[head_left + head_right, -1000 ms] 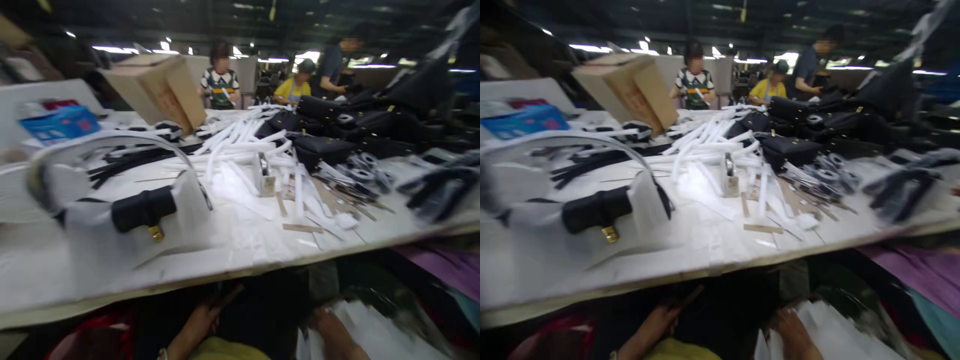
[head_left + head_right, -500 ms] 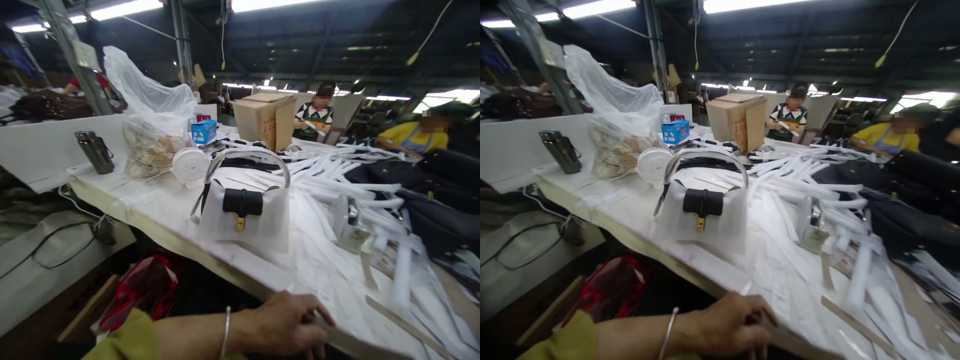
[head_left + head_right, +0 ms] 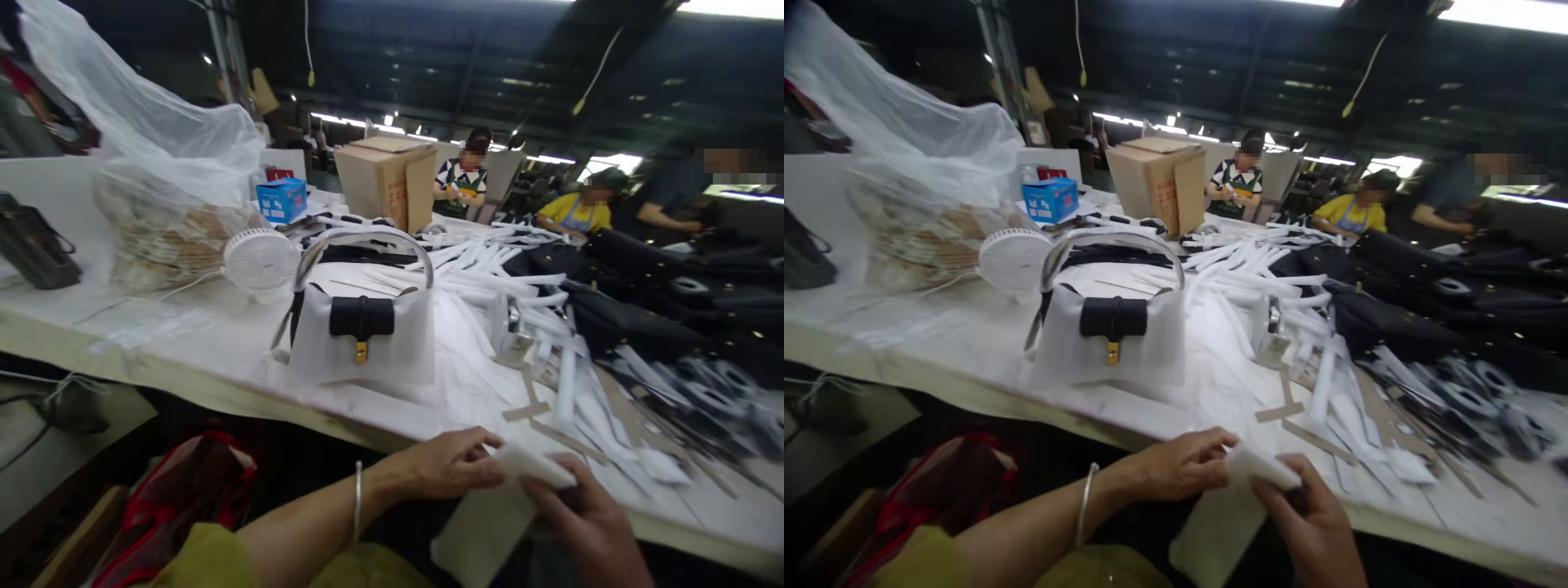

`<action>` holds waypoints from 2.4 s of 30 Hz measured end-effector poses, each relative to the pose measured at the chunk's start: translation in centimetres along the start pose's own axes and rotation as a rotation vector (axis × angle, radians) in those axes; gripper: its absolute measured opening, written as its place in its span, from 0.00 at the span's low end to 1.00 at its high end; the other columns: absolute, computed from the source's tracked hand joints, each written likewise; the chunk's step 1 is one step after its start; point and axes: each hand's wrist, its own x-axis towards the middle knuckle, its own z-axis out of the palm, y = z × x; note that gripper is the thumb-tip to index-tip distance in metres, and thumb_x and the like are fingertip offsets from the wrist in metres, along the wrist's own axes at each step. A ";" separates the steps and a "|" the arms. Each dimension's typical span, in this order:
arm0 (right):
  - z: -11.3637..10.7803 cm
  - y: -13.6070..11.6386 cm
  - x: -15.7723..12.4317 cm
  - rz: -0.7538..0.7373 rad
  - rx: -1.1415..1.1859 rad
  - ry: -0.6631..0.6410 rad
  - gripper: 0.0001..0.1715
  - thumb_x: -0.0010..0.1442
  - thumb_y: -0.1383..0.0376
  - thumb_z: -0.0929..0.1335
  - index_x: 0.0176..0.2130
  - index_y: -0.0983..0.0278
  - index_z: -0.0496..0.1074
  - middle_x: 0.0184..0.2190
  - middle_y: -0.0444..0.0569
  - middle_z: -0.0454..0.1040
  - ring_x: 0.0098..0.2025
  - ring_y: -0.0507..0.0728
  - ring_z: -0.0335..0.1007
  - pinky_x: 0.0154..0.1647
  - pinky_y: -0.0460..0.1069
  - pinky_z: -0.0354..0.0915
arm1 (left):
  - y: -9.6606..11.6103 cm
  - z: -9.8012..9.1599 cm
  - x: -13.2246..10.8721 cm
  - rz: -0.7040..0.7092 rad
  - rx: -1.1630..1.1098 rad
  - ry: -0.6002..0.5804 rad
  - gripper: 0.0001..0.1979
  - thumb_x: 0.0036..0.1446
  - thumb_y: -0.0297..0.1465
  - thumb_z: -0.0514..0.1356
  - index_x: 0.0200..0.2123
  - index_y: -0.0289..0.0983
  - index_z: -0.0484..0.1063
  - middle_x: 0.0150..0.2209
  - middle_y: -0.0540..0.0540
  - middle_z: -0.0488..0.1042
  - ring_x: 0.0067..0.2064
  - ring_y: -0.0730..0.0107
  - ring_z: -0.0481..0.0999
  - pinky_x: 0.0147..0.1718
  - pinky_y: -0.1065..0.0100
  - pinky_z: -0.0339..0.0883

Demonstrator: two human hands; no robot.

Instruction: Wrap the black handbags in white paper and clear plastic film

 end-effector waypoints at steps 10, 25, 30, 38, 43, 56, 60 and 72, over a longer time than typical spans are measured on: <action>6.3 -3.7 2.7 0.199 0.485 0.178 0.37 0.38 0.51 0.80 0.45 0.61 0.69 0.33 0.45 0.77 0.32 0.57 0.74 0.31 0.48 0.73 | -1.1 -3.6 -9.3 -0.230 0.081 0.300 0.11 0.51 0.33 0.63 0.39 0.37 0.75 0.33 0.53 0.71 0.35 0.69 0.67 0.33 0.72 0.58; 13.0 -10.8 8.3 -0.528 -0.207 0.006 0.22 0.53 0.44 0.68 0.32 0.60 0.75 0.61 0.52 0.66 0.63 0.68 0.60 0.65 0.61 0.55 | 4.5 -10.9 -16.1 -0.053 0.646 1.445 0.10 0.51 0.38 0.64 0.34 0.41 0.70 0.35 0.49 0.73 0.41 0.59 0.72 0.46 0.60 0.65; 16.3 -9.9 10.4 -0.509 -0.220 0.071 0.24 0.53 0.43 0.68 0.27 0.61 0.68 0.64 0.58 0.61 0.64 0.69 0.57 0.64 0.64 0.55 | 1.8 -15.1 -14.7 0.141 0.722 1.502 0.12 0.49 0.38 0.66 0.32 0.39 0.68 0.53 0.40 0.69 0.57 0.53 0.68 0.58 0.53 0.60; 17.5 -7.7 11.3 -0.320 -0.206 0.013 0.24 0.49 0.43 0.70 0.27 0.61 0.69 0.63 0.55 0.60 0.65 0.70 0.55 0.67 0.61 0.49 | -0.1 -17.7 -14.0 0.007 0.596 1.425 0.14 0.49 0.40 0.65 0.30 0.40 0.63 0.63 0.36 0.62 0.65 0.49 0.60 0.63 0.50 0.54; 18.1 -7.0 12.5 -0.158 0.041 0.025 0.36 0.44 0.45 0.75 0.45 0.61 0.67 0.65 0.58 0.58 0.63 0.70 0.60 0.61 0.60 0.61 | 0.1 -18.9 -14.3 -0.088 0.448 1.410 0.25 0.45 0.44 0.67 0.42 0.41 0.61 0.55 0.39 0.70 0.57 0.49 0.69 0.58 0.50 0.61; 18.4 -8.8 17.9 -0.131 0.271 -0.333 0.46 0.37 0.53 0.80 0.51 0.68 0.68 0.44 0.59 0.78 0.49 0.70 0.74 0.52 0.60 0.69 | -0.1 -24.8 -14.7 -0.066 0.392 1.116 0.40 0.37 0.50 0.67 0.51 0.36 0.64 0.49 0.37 0.74 0.53 0.44 0.73 0.54 0.51 0.67; 18.1 -8.9 17.8 -0.131 0.290 -0.340 0.44 0.35 0.55 0.81 0.49 0.65 0.70 0.44 0.53 0.79 0.50 0.69 0.73 0.52 0.59 0.68 | -0.4 -26.2 -14.4 -0.064 0.439 1.107 0.36 0.36 0.51 0.68 0.47 0.39 0.68 0.43 0.43 0.78 0.47 0.42 0.76 0.48 0.54 0.70; 18.5 -8.2 17.6 -0.163 0.275 -0.293 0.38 0.35 0.56 0.80 0.45 0.64 0.71 0.39 0.49 0.79 0.43 0.64 0.73 0.43 0.54 0.70 | -1.1 -25.6 -14.1 -0.164 0.488 1.226 0.32 0.37 0.52 0.67 0.43 0.39 0.69 0.33 0.46 0.77 0.39 0.49 0.77 0.39 0.58 0.71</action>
